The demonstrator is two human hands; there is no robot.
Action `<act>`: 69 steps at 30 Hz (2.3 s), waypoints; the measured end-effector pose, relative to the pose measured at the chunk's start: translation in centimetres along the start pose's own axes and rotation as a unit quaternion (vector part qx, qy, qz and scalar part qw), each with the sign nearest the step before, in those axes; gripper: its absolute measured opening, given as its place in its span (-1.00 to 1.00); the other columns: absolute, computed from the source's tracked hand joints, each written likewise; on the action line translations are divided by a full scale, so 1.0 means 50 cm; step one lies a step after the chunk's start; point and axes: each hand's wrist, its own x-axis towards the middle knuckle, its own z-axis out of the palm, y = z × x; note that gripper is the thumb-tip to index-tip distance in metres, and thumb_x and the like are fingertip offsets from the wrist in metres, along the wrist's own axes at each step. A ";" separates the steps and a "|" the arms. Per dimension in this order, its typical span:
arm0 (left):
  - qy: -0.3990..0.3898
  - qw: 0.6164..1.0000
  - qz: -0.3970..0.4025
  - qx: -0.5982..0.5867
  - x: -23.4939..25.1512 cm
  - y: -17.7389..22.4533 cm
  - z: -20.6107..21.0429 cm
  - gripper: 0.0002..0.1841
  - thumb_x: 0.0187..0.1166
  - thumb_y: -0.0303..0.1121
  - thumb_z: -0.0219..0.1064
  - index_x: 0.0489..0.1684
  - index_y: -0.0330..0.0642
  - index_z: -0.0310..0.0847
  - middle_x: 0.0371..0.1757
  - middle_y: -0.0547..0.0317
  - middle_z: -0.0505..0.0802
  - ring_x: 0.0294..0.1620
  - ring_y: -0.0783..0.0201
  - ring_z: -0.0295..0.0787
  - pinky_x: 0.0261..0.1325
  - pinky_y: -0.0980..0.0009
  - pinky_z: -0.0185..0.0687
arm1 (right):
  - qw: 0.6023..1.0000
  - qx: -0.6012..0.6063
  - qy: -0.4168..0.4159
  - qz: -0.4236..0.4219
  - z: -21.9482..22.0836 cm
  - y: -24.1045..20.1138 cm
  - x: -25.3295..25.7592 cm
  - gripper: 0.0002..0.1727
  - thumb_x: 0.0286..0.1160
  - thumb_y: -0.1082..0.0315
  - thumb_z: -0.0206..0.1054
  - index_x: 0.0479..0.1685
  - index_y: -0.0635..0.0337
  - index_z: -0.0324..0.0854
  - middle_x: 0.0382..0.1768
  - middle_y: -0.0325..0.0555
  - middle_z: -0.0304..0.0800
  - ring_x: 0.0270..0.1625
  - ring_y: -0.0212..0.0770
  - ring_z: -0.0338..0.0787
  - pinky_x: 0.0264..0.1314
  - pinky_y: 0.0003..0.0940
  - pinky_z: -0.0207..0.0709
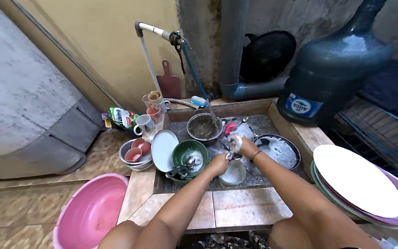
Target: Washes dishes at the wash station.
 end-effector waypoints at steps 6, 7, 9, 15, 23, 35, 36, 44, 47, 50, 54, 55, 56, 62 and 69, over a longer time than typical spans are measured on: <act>0.020 0.970 -0.085 -0.226 0.019 -0.023 0.022 -0.65 0.92 -0.31 -0.09 0.41 -0.37 0.41 -0.22 0.08 0.78 -0.50 0.39 0.59 -0.33 0.41 0.57 | 0.952 0.183 0.199 0.146 -0.027 0.008 -0.002 -0.44 0.93 0.14 -0.12 0.48 0.46 0.52 0.39 0.37 0.67 0.53 0.13 0.63 0.68 0.01 0.35; 0.033 0.957 -0.090 -0.272 0.024 -0.029 0.020 -0.67 0.91 -0.33 -0.07 0.37 -0.37 0.42 -0.29 0.13 0.76 -0.58 0.44 0.52 -0.43 0.48 0.50 | 0.955 0.218 0.169 0.106 -0.027 -0.001 -0.013 -0.44 0.94 0.18 -0.18 0.52 0.47 0.47 0.45 0.35 0.62 0.57 0.07 0.59 0.71 -0.06 0.33; 0.043 0.946 -0.074 -0.313 0.030 -0.028 0.013 -0.73 0.89 -0.36 -0.02 0.26 -0.37 0.46 -0.41 0.23 0.65 -0.63 0.48 0.41 -0.51 0.53 0.39 | 0.980 0.194 0.049 -0.009 -0.005 -0.006 -0.026 -0.44 0.86 0.27 -0.12 0.72 0.38 0.31 0.70 0.25 0.38 0.77 -0.02 0.36 0.84 -0.16 0.16; 0.054 0.988 -0.022 -0.145 0.008 -0.017 0.004 -0.66 0.89 -0.36 -0.05 0.31 -0.46 0.50 -0.12 -0.13 0.74 -0.13 0.08 0.71 0.14 0.11 0.64 | 0.989 0.145 0.009 -0.002 0.032 0.004 -0.017 0.05 0.34 0.34 0.55 0.84 0.39 -0.03 0.72 0.30 0.31 0.74 0.01 0.40 0.82 -0.19 0.21; 0.094 0.955 -0.078 -0.269 0.017 -0.026 0.025 -0.70 0.87 -0.37 0.01 0.35 -0.39 0.43 -0.27 0.11 0.71 -0.43 0.35 0.56 -0.26 0.39 0.55 | 0.961 0.156 0.164 0.161 -0.002 0.004 0.007 -0.48 0.79 0.19 0.16 0.47 0.46 0.51 0.37 0.38 0.68 0.48 0.19 0.66 0.63 0.08 0.40; 0.078 0.975 -0.068 -0.194 0.013 -0.021 0.040 -0.68 0.87 -0.36 0.00 0.30 -0.43 0.49 -0.17 -0.05 0.77 -0.19 0.16 0.71 0.08 0.16 0.64 | 0.966 0.162 0.142 0.144 -0.001 -0.002 -0.005 -0.41 0.62 0.32 0.33 0.57 0.45 0.42 0.43 0.34 0.65 0.53 0.12 0.64 0.68 -0.01 0.38; 0.062 0.976 -0.072 -0.194 0.009 -0.023 0.039 -0.68 0.87 -0.35 0.00 0.31 -0.42 0.49 -0.17 -0.03 0.77 -0.22 0.20 0.70 0.04 0.20 0.64 | 0.957 0.202 0.159 0.134 -0.003 0.011 0.001 -0.45 0.66 0.28 0.31 0.54 0.41 0.47 0.42 0.27 0.67 0.51 0.04 0.65 0.66 -0.07 0.41; 0.043 0.985 -0.016 -0.166 0.003 -0.014 0.048 -0.64 0.89 -0.31 -0.03 0.39 -0.39 0.46 -0.23 -0.01 0.77 -0.27 0.19 0.71 0.01 0.18 0.67 | 0.995 0.082 0.051 0.037 0.021 -0.015 -0.026 -0.25 0.51 0.04 0.46 0.60 0.34 0.45 0.47 0.22 0.66 0.57 0.04 0.62 0.72 -0.05 0.35; 0.016 0.972 -0.058 -0.228 0.012 -0.003 0.042 -0.64 0.91 -0.26 -0.03 0.38 -0.36 0.44 -0.26 0.08 0.79 -0.49 0.37 0.62 -0.30 0.39 0.61 | 0.997 0.014 0.023 0.078 0.018 -0.042 -0.028 -0.34 0.63 0.13 0.33 0.59 0.41 0.44 0.42 0.33 0.67 0.53 0.19 0.64 0.66 0.12 0.37; 0.048 0.949 -0.106 -0.293 0.036 0.006 0.041 -0.67 0.87 -0.26 0.05 0.29 -0.36 0.50 -0.28 0.15 0.75 -0.51 0.43 0.59 -0.36 0.46 0.58 | 0.998 0.030 0.020 0.056 0.033 -0.063 -0.026 -0.42 0.62 0.23 0.33 0.52 0.44 0.49 0.40 0.35 0.68 0.52 0.21 0.64 0.65 0.12 0.38; 0.087 0.941 -0.114 -0.307 0.051 -0.009 0.034 -0.54 0.89 -0.12 0.05 0.29 -0.41 0.57 0.02 -0.12 0.77 -0.07 0.15 0.70 0.11 0.16 0.63 | 0.948 0.265 0.150 0.088 0.018 -0.061 -0.009 -0.53 0.69 0.40 0.19 0.47 0.55 0.47 0.39 0.36 0.66 0.49 0.03 0.64 0.64 -0.13 0.42; 0.104 0.927 -0.110 -0.343 0.053 -0.018 0.041 -0.60 0.90 -0.13 0.03 0.13 -0.35 0.57 -0.27 0.08 0.66 -0.39 0.30 0.53 -0.25 0.34 0.52 | 0.911 0.355 0.183 0.104 0.008 -0.063 -0.005 -0.59 0.77 0.42 0.08 0.44 0.53 0.47 0.31 0.30 0.68 0.37 -0.06 0.69 0.51 -0.19 0.52; 0.118 0.899 -0.092 -0.412 0.053 -0.025 0.048 -0.69 0.90 -0.18 0.02 -0.09 -0.26 0.51 -0.53 0.29 0.49 -0.65 0.46 0.32 -0.56 0.53 0.32 | 0.867 0.441 0.194 0.126 0.000 -0.065 -0.003 -0.60 0.86 0.36 -0.07 0.42 0.46 0.47 0.20 0.20 0.70 0.21 -0.14 0.74 0.30 -0.22 0.64; 0.058 0.865 -0.024 -0.498 0.031 -0.013 0.029 -0.88 0.73 -0.57 0.11 0.08 -0.29 0.46 -0.50 0.30 0.59 -0.67 0.52 0.39 -0.60 0.62 0.36 | 0.914 0.405 0.027 0.031 0.025 -0.052 -0.021 -0.30 0.42 0.45 0.35 0.66 0.32 0.34 0.40 0.08 0.67 0.34 -0.22 0.72 0.41 -0.30 0.62; 0.061 0.913 -0.092 -0.392 0.028 -0.013 0.028 -0.70 0.88 -0.21 0.05 -0.30 -0.15 0.43 -0.64 0.41 0.41 -0.74 0.51 0.26 -0.61 0.57 0.28 | 0.997 0.047 0.046 0.051 -0.021 -0.100 -0.033 -0.47 0.55 0.20 0.38 0.43 0.34 0.60 0.31 0.28 0.76 0.45 0.16 0.71 0.59 0.14 0.43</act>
